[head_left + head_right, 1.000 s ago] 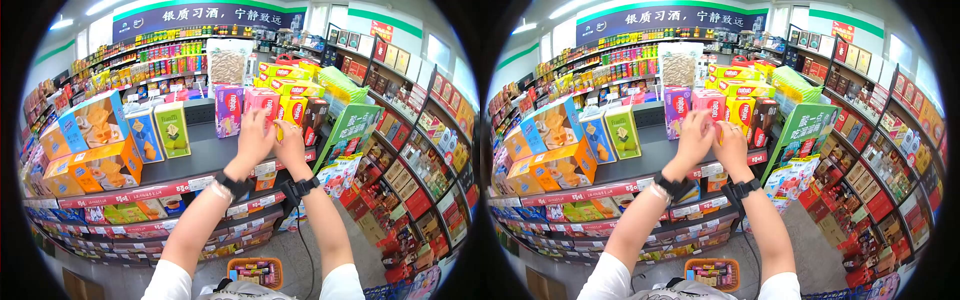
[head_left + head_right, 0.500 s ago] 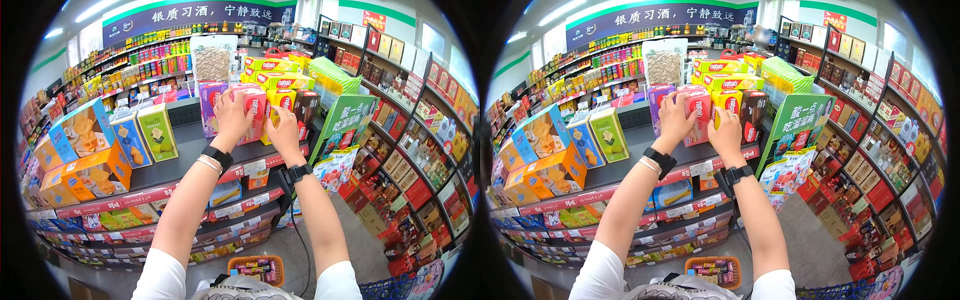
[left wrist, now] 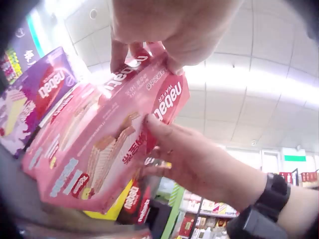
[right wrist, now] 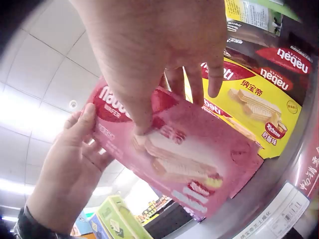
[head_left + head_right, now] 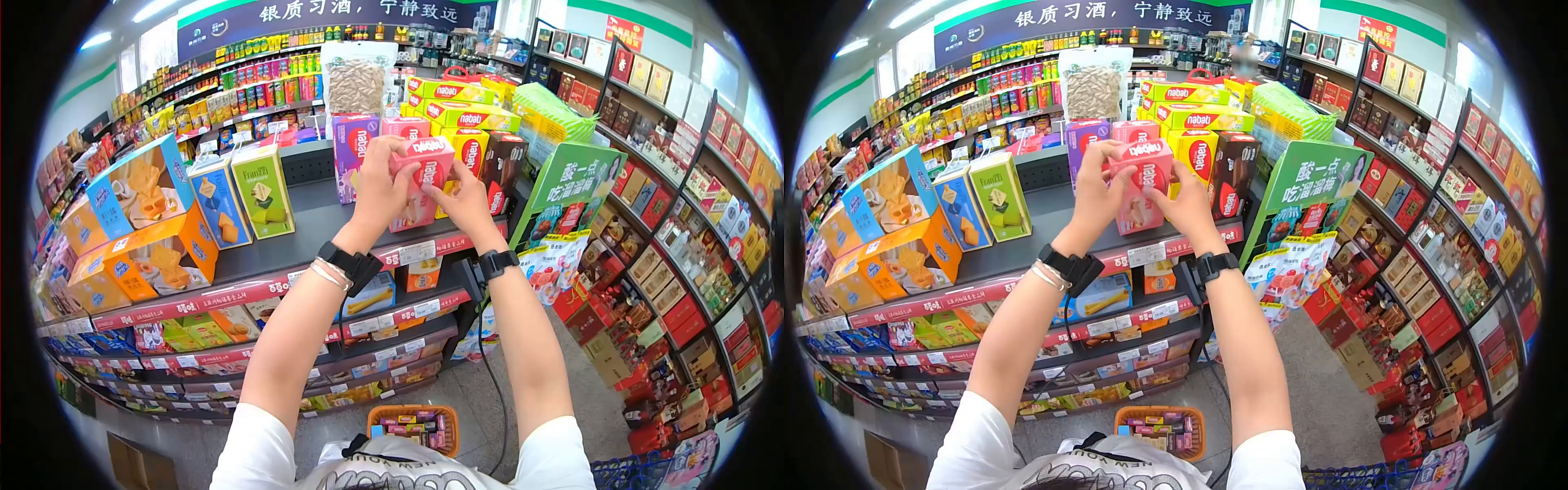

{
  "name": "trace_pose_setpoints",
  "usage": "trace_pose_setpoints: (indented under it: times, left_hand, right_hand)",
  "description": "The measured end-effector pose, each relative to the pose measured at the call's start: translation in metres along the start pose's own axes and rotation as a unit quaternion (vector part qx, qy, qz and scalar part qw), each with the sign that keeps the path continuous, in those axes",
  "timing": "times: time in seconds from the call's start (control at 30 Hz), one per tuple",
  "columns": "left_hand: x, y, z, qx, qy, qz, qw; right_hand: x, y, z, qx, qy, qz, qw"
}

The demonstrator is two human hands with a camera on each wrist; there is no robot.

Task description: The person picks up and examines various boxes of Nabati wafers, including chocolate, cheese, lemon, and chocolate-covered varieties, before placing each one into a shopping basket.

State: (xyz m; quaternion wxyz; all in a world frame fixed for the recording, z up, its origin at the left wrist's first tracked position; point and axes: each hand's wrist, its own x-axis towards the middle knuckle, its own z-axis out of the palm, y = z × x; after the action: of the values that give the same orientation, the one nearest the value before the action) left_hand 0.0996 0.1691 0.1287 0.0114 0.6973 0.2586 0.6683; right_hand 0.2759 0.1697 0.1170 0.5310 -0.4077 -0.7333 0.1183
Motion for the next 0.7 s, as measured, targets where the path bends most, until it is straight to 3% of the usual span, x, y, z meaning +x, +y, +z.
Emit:
trace_pose_setpoints:
  times: [0.13, 0.23, 0.37, 0.47, 0.63, 0.7]
  left_hand:
    - [0.011, 0.048, -0.015, -0.102, 0.026, -0.033, 0.994]
    - [0.012, 0.091, -0.036, -0.174, 0.054, -0.053, 0.982]
    - [-0.021, 0.093, -0.063, -0.226, 0.096, -0.109, 0.963]
    - [-0.067, 0.11, -0.083, -0.297, 0.103, -0.307, 0.898]
    - [-0.165, 0.095, -0.103, -0.271, 0.007, -0.388, 0.881]
    - [-0.186, 0.104, -0.105, -0.324, -0.051, -0.434, 0.839]
  right_hand:
    - [-0.027, -0.035, -0.014, -0.002, 0.011, -0.001, 1.0]
    - [-0.049, -0.028, -0.027, 0.046, -0.029, 0.001, 0.999]
    - [-0.101, -0.023, -0.043, 0.194, -0.083, 0.052, 0.976]
    - [-0.147, -0.035, -0.06, 0.226, -0.117, 0.103, 0.962]
    - [-0.202, -0.045, -0.078, 0.266, -0.064, 0.139, 0.952]
    - [-0.209, -0.047, -0.08, 0.271, -0.052, 0.162, 0.947]
